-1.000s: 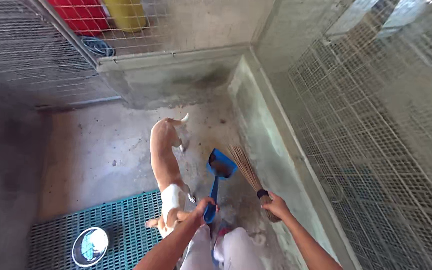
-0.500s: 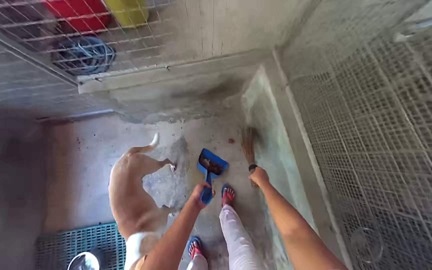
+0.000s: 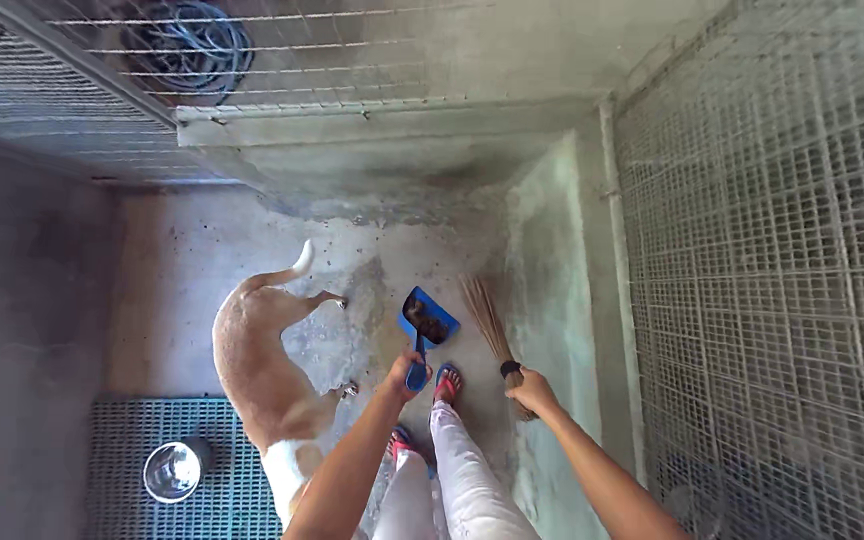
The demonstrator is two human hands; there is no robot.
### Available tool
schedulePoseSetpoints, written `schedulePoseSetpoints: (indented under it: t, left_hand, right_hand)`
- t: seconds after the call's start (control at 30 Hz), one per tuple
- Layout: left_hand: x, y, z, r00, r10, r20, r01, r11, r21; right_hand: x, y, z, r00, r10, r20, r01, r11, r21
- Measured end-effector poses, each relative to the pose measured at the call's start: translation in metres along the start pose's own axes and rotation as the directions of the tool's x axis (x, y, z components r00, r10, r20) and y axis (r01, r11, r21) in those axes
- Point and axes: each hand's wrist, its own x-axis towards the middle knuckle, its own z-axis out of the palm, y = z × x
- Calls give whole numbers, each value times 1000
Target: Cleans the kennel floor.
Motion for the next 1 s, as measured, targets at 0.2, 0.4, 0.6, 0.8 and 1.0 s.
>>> schedulePoseSetpoints:
  t: [0.2, 0.4, 0.6, 0.8, 1.0]
  left_hand:
    - [-9, -15, -55, 998, -12, 57, 10, 999, 40]
    - [-44, -17, -141, 971, 61, 232, -22, 986, -166]
    - [-129, 14, -157, 916, 220, 334, -119, 947, -298]
    - [-221, 75, -135, 854, 354, 381, -270, 928, -256]
    - [-259, 157, -168, 826, 333, 454, -372, 928, -4]
  right_hand:
    - [-16, -50, 54, 977, -64, 203, 109, 970, -217]
    - [-125, -51, -4, 996, -75, 55, 69, 992, 102]
    - [-190, -107, -20, 941, -170, 291, -59, 766, 640]
    - [-165, -278, 62, 958, -203, 201, -78, 491, 868]
    - [-185, -435, 112, 881, -465, 92, 85, 346, 934]
